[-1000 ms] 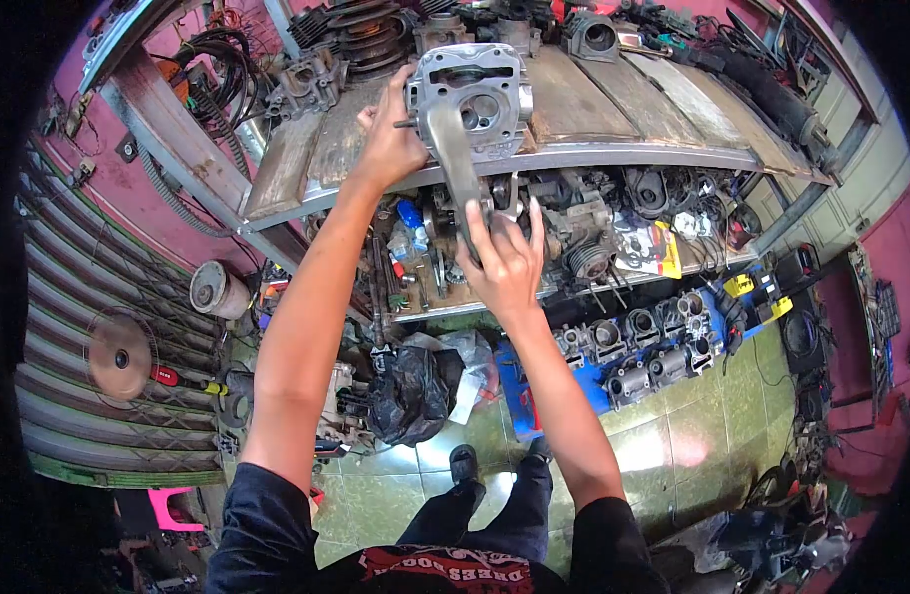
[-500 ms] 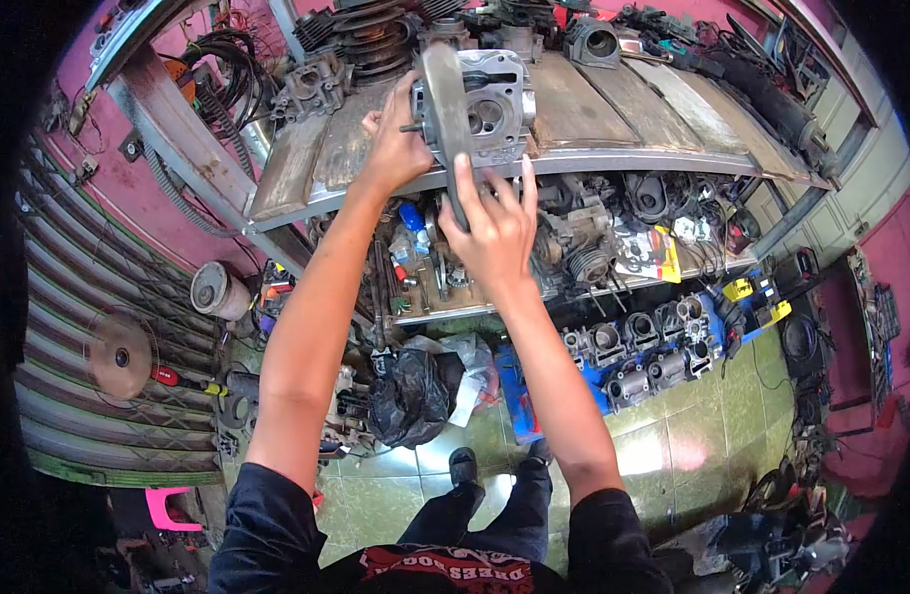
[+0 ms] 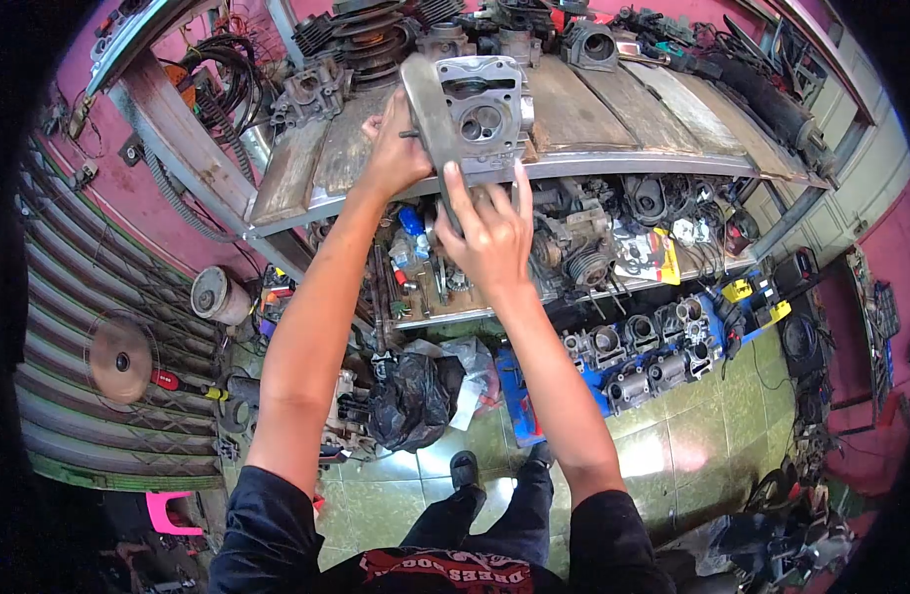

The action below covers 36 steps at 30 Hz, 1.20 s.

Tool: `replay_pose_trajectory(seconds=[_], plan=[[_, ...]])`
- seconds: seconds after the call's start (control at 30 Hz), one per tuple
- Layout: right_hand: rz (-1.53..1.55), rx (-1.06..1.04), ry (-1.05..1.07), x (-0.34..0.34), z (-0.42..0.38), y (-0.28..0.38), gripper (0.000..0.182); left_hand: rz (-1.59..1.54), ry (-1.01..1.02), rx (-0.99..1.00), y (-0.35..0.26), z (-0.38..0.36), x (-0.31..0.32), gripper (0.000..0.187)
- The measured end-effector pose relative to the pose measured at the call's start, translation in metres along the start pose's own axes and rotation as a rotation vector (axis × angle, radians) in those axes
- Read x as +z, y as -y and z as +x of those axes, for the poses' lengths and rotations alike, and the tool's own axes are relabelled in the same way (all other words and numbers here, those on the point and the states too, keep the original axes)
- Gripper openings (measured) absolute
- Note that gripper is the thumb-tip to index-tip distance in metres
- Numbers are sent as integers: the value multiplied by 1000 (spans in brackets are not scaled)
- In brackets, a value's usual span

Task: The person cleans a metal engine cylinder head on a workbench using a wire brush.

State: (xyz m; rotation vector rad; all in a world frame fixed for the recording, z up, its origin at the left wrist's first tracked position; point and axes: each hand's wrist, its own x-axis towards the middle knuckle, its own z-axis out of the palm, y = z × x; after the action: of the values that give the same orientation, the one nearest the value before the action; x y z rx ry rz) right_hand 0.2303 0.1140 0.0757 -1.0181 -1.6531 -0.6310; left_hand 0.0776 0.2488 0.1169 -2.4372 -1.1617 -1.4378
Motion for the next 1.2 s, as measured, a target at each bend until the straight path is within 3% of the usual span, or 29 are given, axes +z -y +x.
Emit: replay_pose_trajectory(seconds=[0.13,0.33,0.53,0.73,0.97,1.2], plan=[[27,73,69,-14,-39,7,72,-98,2,23,-11,6,-12,94],[-45,10,-25,-5,18,-12,74,-51,13,-5,-4,2,-4,97],[69,34,136,-21,-75,1,74,-65,23,-36,-11,3,-7,97],[28,37,44,-2,-30,-4,68,-86,16,-18,-14,2,-10,97],[-1,58,141,-5,-108,-10,73,-106,19,-25,-6,4,-5,97],[-46,26,-25,4,-18,-16,70,-66,54,-58,-14,4,-9,100]])
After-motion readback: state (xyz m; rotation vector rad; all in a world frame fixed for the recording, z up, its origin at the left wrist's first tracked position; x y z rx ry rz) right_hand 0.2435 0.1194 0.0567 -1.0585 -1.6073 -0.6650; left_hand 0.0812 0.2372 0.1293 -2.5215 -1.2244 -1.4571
